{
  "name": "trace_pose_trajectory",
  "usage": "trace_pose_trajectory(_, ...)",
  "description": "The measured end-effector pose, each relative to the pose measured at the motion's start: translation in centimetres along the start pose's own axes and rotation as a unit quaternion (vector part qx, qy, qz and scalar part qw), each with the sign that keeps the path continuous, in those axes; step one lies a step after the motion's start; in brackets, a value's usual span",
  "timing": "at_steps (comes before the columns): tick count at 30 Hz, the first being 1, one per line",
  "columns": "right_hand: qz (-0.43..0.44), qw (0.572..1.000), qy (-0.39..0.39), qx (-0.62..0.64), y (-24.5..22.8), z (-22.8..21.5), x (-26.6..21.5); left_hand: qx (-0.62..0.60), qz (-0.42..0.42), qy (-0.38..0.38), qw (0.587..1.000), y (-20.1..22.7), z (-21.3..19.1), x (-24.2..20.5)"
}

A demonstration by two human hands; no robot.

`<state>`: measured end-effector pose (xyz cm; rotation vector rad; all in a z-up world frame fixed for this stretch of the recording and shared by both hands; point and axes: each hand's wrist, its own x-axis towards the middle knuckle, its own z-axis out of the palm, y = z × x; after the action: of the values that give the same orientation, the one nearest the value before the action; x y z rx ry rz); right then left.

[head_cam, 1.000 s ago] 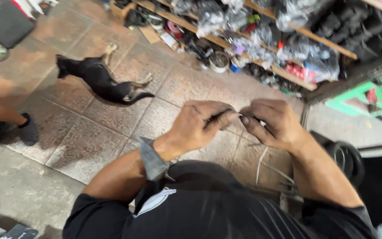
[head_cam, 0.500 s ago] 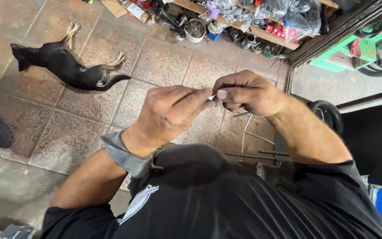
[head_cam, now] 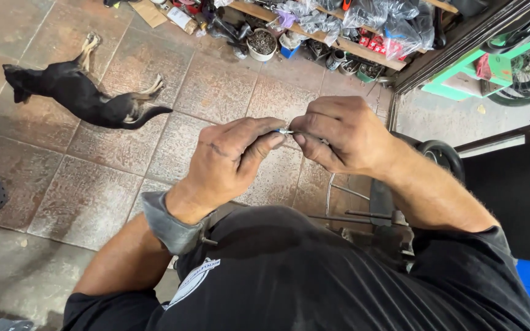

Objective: The person uses pliers and a wrench to work on a metal part clamped in a vise. They then handle a small metal component, possibly a bolt or pin, and interact with another person who hands them a small box. The person opens the box and continues to manipulate the small metal piece.

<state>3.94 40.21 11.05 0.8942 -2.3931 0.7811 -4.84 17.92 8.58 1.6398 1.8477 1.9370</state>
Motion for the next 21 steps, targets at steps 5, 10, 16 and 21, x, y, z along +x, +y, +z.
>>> trace_pose_trajectory(5, -0.034, 0.999, 0.010, -0.024, 0.9, 0.7, -0.1, -0.038, 0.002, 0.038, 0.999, -0.5, 0.8, -0.6)
trace_pose_trajectory(10, 0.234, 0.920, -0.023, 0.313, 0.7, 1.9, -0.8, 0.022, 0.076, 0.033, 0.996, -0.8, -0.6, -0.4)
trace_pose_trajectory(16, 0.174, 0.968, -0.023, 0.179, -1.3, 1.9, 2.6, 0.005, 0.058, 0.029, 0.998, -1.1, -3.5, -0.3)
trace_pose_trajectory(21, 0.054, 0.997, 0.046, -0.010, -0.6, 2.9, 4.1, 0.003, 0.043, 0.006, 0.999, -0.2, -5.6, 0.0)
